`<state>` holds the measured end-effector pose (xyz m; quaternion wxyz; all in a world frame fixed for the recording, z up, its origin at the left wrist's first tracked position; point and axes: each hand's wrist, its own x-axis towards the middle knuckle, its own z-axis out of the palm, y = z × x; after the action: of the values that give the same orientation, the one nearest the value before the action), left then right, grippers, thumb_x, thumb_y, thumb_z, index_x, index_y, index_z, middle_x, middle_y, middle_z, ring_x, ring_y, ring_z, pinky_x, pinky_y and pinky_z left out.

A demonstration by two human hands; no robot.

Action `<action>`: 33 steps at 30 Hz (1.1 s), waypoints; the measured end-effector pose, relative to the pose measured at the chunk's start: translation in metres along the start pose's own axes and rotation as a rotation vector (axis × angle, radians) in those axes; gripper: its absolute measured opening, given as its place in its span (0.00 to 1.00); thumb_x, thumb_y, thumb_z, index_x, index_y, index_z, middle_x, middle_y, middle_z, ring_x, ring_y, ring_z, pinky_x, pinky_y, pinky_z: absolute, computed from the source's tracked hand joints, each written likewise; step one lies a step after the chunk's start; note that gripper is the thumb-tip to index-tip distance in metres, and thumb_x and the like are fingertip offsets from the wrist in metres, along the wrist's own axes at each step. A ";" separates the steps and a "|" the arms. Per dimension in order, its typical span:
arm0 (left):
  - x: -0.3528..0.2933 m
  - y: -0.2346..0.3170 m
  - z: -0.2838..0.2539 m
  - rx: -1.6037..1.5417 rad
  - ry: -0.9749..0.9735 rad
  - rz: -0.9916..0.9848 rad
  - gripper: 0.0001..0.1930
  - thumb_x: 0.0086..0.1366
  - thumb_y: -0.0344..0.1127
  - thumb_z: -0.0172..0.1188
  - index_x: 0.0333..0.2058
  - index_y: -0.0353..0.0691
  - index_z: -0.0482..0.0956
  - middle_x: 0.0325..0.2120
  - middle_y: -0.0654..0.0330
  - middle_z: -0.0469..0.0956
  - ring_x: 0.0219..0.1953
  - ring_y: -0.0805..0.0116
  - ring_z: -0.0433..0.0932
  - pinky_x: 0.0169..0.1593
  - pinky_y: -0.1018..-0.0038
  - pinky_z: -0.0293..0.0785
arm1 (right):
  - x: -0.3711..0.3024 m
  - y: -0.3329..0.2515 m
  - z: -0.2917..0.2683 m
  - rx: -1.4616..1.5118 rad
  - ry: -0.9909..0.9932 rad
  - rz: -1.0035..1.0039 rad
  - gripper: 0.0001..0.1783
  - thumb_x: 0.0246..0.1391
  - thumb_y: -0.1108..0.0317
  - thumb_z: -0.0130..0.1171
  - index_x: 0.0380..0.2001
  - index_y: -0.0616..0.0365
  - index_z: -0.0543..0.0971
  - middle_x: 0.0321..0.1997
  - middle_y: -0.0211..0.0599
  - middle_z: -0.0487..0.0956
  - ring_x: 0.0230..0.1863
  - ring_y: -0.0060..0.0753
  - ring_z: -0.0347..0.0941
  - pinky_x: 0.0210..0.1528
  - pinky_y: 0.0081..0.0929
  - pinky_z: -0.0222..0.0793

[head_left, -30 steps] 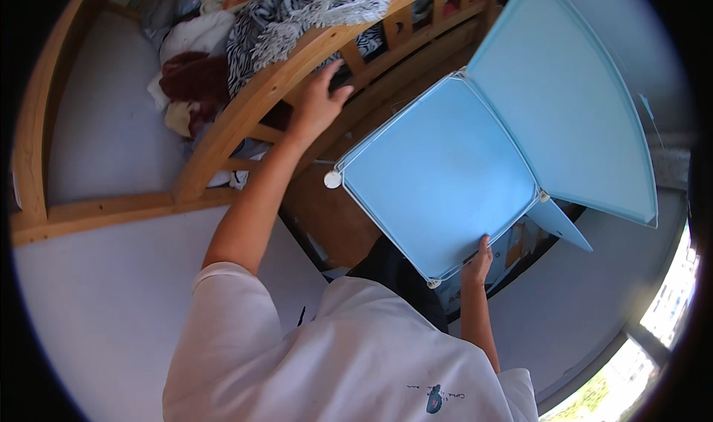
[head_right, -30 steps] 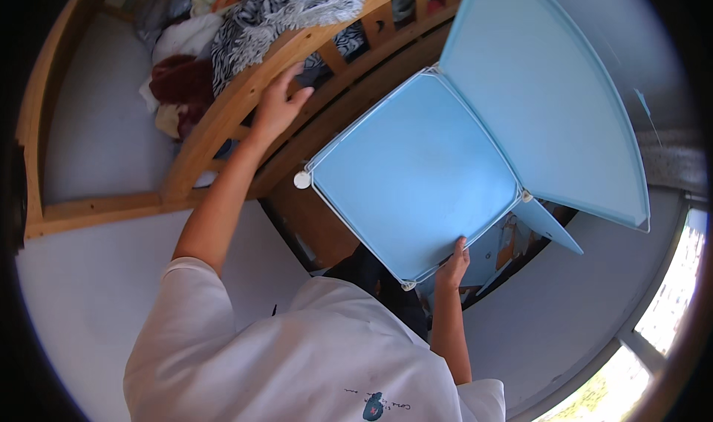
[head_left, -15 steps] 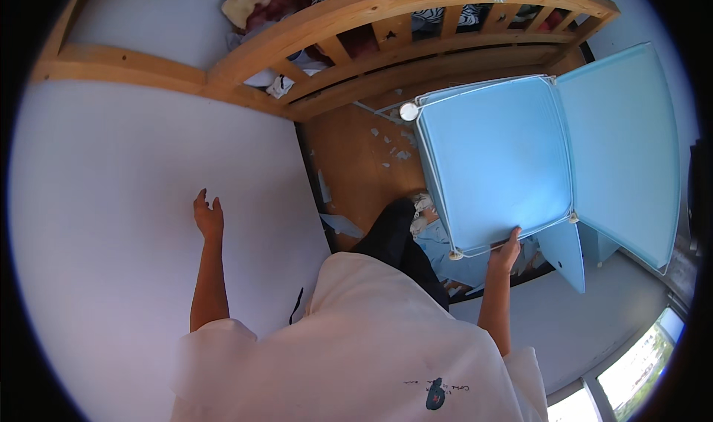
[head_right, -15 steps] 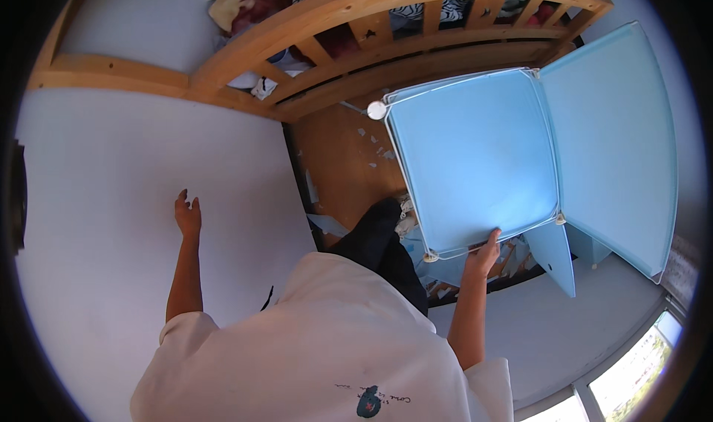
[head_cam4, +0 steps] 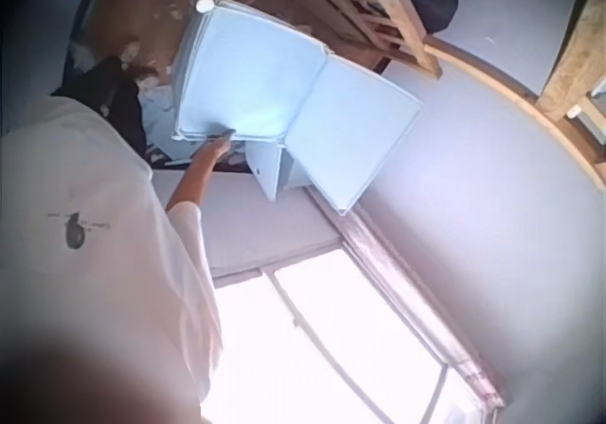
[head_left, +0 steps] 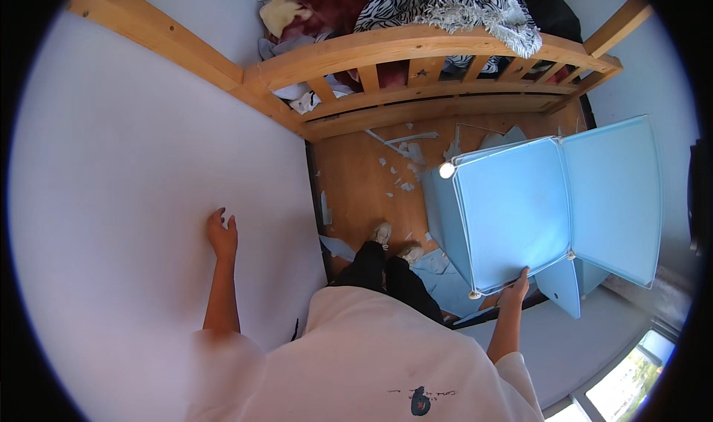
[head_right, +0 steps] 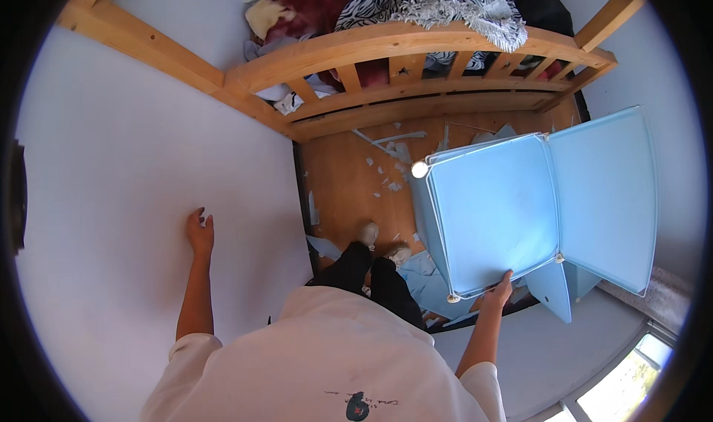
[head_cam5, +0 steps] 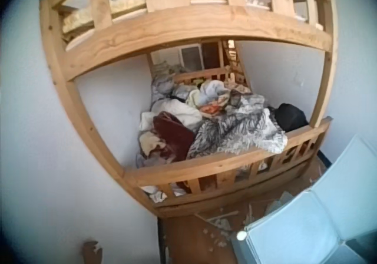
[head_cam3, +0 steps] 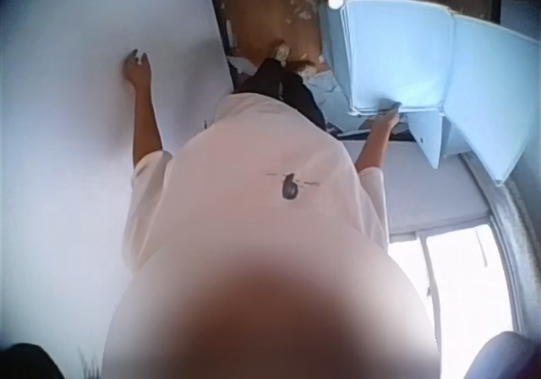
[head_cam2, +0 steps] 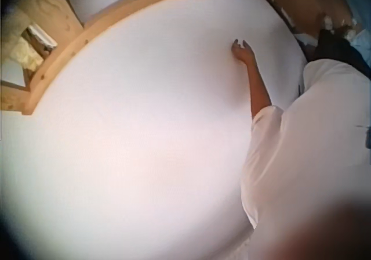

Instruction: The person assembles a light blue plastic storage unit by hand, attaching white wire frames to the panels and connecting multiple sections together. They handle the panels and frames one at a time, aligning and snapping them into place within a small room.

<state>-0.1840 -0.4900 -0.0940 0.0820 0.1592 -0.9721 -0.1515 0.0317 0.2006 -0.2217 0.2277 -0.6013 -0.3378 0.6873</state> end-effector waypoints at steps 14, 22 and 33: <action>-0.021 0.116 0.108 -0.401 -0.696 0.273 0.18 0.53 0.34 0.59 0.43 0.37 0.71 0.38 0.52 0.74 0.35 0.60 0.76 0.40 0.71 0.73 | 0.028 0.007 -0.040 -0.095 0.065 0.045 0.23 0.57 0.56 0.48 0.45 0.69 0.67 0.41 0.43 0.73 0.40 0.40 0.71 0.40 0.40 0.70; -0.048 0.167 0.108 -0.511 -0.916 0.251 0.19 0.55 0.36 0.59 0.45 0.35 0.70 0.36 0.52 0.76 0.33 0.66 0.77 0.38 0.74 0.73 | 0.041 0.010 -0.043 -0.128 0.083 0.017 0.21 0.57 0.57 0.48 0.38 0.69 0.69 0.34 0.41 0.74 0.32 0.38 0.72 0.32 0.37 0.70; -0.107 0.266 0.131 -0.501 -0.732 0.392 0.20 0.55 0.39 0.58 0.45 0.37 0.70 0.37 0.52 0.76 0.35 0.57 0.77 0.40 0.69 0.72 | 0.021 0.001 -0.038 -0.133 -0.039 0.117 0.18 0.57 0.59 0.49 0.43 0.63 0.68 0.36 0.37 0.73 0.34 0.35 0.72 0.33 0.34 0.70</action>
<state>-0.1872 -0.1788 -0.1440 -0.2026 -0.1152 -0.8824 -0.4087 0.0649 0.2225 -0.2387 0.1402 -0.6204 -0.3514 0.6870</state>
